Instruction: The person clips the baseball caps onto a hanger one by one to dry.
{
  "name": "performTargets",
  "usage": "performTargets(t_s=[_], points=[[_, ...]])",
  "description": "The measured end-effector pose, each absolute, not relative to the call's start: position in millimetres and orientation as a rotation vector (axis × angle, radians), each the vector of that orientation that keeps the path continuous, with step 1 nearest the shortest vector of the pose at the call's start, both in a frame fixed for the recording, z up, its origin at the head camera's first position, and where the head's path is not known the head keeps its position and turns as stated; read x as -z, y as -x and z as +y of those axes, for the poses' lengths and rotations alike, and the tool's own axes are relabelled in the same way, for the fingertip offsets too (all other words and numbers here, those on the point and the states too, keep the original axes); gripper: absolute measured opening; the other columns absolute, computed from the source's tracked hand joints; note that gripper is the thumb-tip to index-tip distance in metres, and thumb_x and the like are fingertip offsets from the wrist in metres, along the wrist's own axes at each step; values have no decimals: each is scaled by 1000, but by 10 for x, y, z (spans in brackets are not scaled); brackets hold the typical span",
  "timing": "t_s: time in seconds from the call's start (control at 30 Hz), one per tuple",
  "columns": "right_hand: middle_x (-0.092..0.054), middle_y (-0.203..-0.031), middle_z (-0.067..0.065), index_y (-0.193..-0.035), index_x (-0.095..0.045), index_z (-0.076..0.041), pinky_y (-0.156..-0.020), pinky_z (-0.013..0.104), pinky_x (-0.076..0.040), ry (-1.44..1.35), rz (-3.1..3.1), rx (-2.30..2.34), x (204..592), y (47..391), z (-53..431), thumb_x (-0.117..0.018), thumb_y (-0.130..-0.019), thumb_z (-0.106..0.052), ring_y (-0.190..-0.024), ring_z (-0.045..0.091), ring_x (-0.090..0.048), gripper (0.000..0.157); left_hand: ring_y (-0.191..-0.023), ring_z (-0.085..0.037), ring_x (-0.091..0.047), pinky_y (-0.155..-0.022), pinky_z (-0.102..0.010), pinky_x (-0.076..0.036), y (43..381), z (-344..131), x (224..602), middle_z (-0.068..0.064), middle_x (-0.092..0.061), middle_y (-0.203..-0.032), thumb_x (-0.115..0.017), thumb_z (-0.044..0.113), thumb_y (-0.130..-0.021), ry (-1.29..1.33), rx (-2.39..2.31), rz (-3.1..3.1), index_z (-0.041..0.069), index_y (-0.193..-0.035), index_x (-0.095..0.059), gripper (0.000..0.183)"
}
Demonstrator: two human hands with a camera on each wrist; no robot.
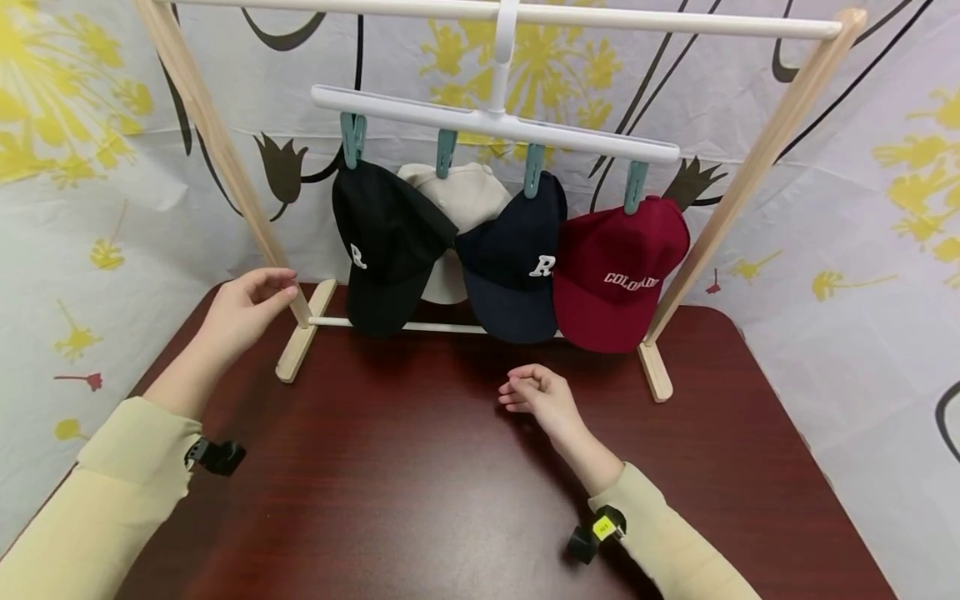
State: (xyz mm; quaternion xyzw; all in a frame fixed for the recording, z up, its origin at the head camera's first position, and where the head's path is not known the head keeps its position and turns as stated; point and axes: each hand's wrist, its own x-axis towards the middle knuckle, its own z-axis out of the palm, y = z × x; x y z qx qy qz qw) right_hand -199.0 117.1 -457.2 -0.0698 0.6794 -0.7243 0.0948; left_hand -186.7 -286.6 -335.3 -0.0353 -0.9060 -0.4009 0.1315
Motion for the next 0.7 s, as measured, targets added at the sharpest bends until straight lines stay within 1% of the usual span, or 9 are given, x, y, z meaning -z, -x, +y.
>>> performTargets(t_s=[0.17, 0.23, 0.3, 0.33, 0.43, 0.5, 0.57, 0.63, 0.7], points=[[-66, -91, 24, -113, -50, 18, -72, 38, -56, 230, 2124, 2071, 4531, 1996, 1359, -54, -96, 0, -79, 26, -69, 25, -85, 1, -49, -68, -18, -39, 1793, -2932, 3411, -20, -60, -115, -53, 28, -100, 134, 1136, -2640, -2, -128, -56, 42], [-66, -92, 26, -112, -51, 18, -72, 38, -56, 248, 2182, 2030, 4513, 1996, 1439, -54, -96, -1, -81, 29, -69, 25, -85, 0, -50, -68, -19, -39, 1765, -2958, 3429, -20, -60, -115, -52, 26, -100, 135, 1120, -2646, -3, -128, -56, 41], [-65, -94, 29, -111, -52, 18, -74, 39, -55, 273, 2236, 1992, 4499, 1997, 1530, -55, -97, -2, -84, 33, -68, 25, -91, -6, -52, -72, -24, -40, 1742, -2977, 3443, -21, -60, -117, -52, 26, -100, 123, 1106, -2662, -3, -128, -55, 40], [-65, -95, 29, -111, -53, 18, -74, 40, -55, 284, 2271, 1969, 4491, 1996, 1580, -55, -97, -3, -86, 34, -68, 25, -94, -12, -53, -74, -28, -41, 1729, -2982, 3449, -22, -59, -118, -51, 27, -100, 116, 1103, -2672, -3, -128, -55, 41], [-64, -99, 31, -109, -56, 17, -75, 40, -55, 333, 2364, 1899, 4455, 1999, 1750, -56, -96, -4, -88, 37, -67, 24, -107, -32, -53, -81, -44, -41, 1696, -2994, 3464, -24, -56, -123, -49, 29, -101, 111, 1097, -2709, -3, -130, -53, 44], [-64, -102, 29, -108, -59, 16, -76, 37, -55, 371, 2439, 1831, 4412, 2001, 1878, -56, -96, -4, -89, 36, -67, 23, -112, -40, -50, -83, -52, -40, 1666, -3003, 3466, -25, -54, -126, -48, 31, -101, 113, 1083, -2731, -3, -131, -52, 45], [-66, -102, 27, -108, -61, 12, -75, 32, -54, 413, 2544, 1731, 4362, 2009, 2008, -57, -96, -5, -89, 32, -67, 21, -114, -44, -49, -85, -56, -39, 1636, -3016, 3463, -26, -52, -128, -48, 31, -102, 125, 1059, -2744, -3, -131, -52, 45], [-67, -102, 23, -108, -64, 8, -74, 26, -53, 439, 2662, 1610, 4309, 2025, 2139, -57, -97, -8, -89, 24, -67, 21, -113, -45, -50, -85, -57, -40, 1613, -3031, 3459, -26, -53, -128, -48, 29, -101, 133, 1028, -2752, -3, -130, -52, 43], [-68, -101, 17, -109, -66, 3, -70, 21, -49, 453, 2806, 1461, 4260, 2041, 2263, -58, -97, -13, -85, 16, -64, 21, -111, -46, -51, -85, -57, -40, 1595, -3047, 3455, -26, -53, -128, -48, 29, -101, 139, 996, -2759, -3, -129, -53, 42]])
